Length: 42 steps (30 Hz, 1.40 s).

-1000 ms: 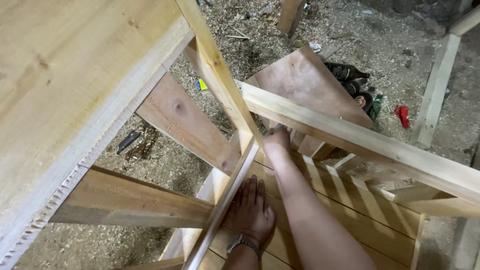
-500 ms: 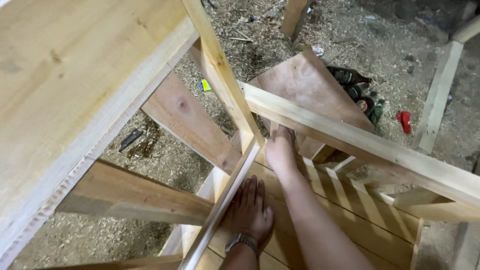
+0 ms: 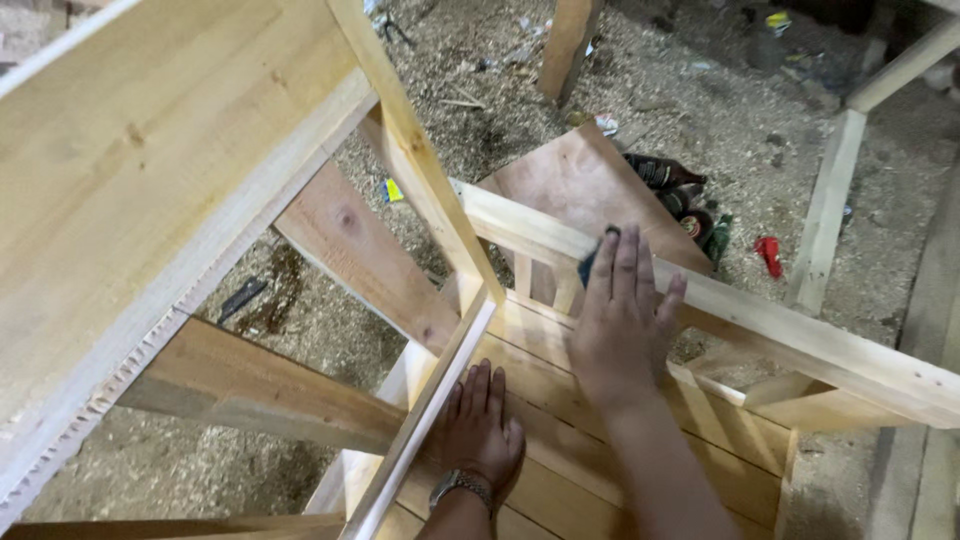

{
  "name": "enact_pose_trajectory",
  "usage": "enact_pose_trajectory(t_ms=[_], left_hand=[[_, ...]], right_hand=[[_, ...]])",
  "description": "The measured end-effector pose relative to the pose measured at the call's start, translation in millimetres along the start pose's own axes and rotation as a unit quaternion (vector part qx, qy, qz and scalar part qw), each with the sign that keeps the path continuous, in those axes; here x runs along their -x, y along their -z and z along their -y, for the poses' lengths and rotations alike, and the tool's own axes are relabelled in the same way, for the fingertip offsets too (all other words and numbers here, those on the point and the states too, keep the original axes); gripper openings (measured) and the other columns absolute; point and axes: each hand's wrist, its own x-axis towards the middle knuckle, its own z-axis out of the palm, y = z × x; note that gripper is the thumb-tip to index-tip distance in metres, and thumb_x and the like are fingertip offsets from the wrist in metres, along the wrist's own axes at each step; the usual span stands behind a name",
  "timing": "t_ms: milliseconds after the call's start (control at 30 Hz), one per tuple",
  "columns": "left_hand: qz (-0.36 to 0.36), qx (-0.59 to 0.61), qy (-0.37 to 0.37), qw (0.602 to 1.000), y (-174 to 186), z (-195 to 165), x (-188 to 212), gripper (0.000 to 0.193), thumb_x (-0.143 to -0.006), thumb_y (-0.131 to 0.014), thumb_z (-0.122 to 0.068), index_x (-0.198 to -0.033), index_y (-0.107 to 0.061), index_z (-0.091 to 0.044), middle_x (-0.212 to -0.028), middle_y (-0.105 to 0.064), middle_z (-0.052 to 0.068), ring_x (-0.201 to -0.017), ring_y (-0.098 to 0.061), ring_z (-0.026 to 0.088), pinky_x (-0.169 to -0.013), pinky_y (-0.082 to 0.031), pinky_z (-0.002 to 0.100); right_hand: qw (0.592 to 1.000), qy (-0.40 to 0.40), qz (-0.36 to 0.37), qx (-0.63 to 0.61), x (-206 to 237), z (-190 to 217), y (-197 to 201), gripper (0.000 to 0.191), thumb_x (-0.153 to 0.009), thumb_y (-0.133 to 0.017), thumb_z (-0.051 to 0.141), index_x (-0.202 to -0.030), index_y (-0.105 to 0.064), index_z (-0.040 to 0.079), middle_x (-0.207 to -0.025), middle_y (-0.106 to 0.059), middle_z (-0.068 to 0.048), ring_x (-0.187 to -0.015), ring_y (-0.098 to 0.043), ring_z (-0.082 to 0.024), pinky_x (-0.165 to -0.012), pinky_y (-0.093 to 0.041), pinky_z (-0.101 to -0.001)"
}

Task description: The person sands the wooden frame and slats of a chair or bench with a piece of sandpaper, rubbing the top rail, side rails and spindles by hand. They steady the furniture with one hand while sanding different rails and edges, working around the seat and backrest.

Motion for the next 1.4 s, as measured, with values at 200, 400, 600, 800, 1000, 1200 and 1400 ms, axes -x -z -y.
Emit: enact_pose_trajectory(t_ms=[200, 400, 600, 800, 1000, 1200, 1400], left_hand=[[-0.025, 0.006, -0.011, 1.000, -7, 4, -3, 0.078, -0.087, -0.051, -0.036, -0.156, -0.028, -0.010, -0.166, -0.019, 0.012, -0.154, -0.015, 0.026, -0.124, -0.009, 0.045], [-0.041, 0.003, -0.016, 0.999, -8, 5, -4, 0.074, -0.088, -0.050, -0.036, -0.154, -0.032, -0.008, -0.165, -0.022, 0.014, -0.154, -0.018, 0.028, -0.125, -0.010, 0.045], [-0.054, 0.006, -0.016, 0.998, -8, 4, -4, 0.074, -0.089, -0.047, -0.038, -0.155, -0.032, -0.010, -0.165, -0.022, 0.013, -0.152, -0.019, 0.028, -0.123, -0.009, 0.045], [-0.043, -0.006, 0.001, 0.999, -2, -1, -4, 0.071, -0.092, -0.044, -0.040, -0.155, -0.032, -0.011, -0.166, -0.021, 0.012, -0.154, -0.017, 0.027, -0.124, -0.008, 0.043], [-0.011, -0.020, 0.021, 1.000, 6, -6, 0, 0.071, -0.092, -0.045, -0.042, -0.156, -0.030, -0.012, -0.167, -0.019, 0.010, -0.154, -0.018, 0.026, -0.125, -0.008, 0.042], [-0.033, -0.030, 0.018, 0.999, 10, -7, -2, 0.071, -0.093, -0.044, -0.043, -0.157, -0.030, -0.014, -0.167, -0.019, 0.010, -0.154, -0.018, 0.025, -0.125, -0.008, 0.042], [-0.009, -0.017, 0.036, 0.999, 7, -3, 0, 0.070, -0.094, -0.045, -0.042, -0.156, -0.030, -0.013, -0.168, -0.019, 0.010, -0.155, -0.017, 0.024, -0.125, -0.009, 0.041]], right_hand=[[0.993, -0.014, 0.090, 0.079, -34, -6, -18, 0.065, -0.096, -0.030, 0.012, -0.159, -0.016, 0.003, -0.169, -0.015, -0.014, -0.156, -0.011, -0.025, -0.122, 0.001, -0.0531], [0.988, 0.003, 0.132, 0.076, -28, -13, -11, 0.064, -0.098, -0.028, 0.019, -0.158, -0.016, 0.000, -0.167, -0.014, -0.017, -0.154, -0.010, -0.026, -0.121, 0.001, -0.0545], [0.984, 0.036, 0.147, 0.096, -29, -28, -6, 0.063, -0.102, -0.025, 0.026, -0.158, -0.013, 0.002, -0.167, -0.011, -0.017, -0.155, -0.008, -0.025, -0.123, 0.001, -0.0529], [0.988, 0.065, 0.090, 0.104, -13, -39, -3, 0.067, -0.094, -0.031, 0.011, -0.158, -0.015, 0.002, -0.167, -0.015, -0.016, -0.155, -0.010, -0.025, -0.122, -0.001, -0.0538], [0.976, 0.085, 0.143, 0.143, -15, -62, 18, 0.074, -0.089, -0.039, 0.010, -0.158, -0.014, 0.004, -0.168, -0.015, -0.015, -0.156, -0.011, -0.025, -0.122, -0.003, -0.0577], [0.981, 0.052, 0.159, 0.100, -15, -62, 21, 0.074, -0.091, -0.040, 0.010, -0.160, -0.014, 0.007, -0.169, -0.014, -0.012, -0.156, -0.011, -0.022, -0.122, -0.003, -0.0566], [0.973, 0.065, -0.005, 0.223, -1, -96, 29, 0.092, -0.072, -0.031, -0.002, -0.160, -0.009, 0.011, -0.170, -0.005, -0.007, -0.153, -0.005, -0.024, -0.121, -0.003, -0.0549]])
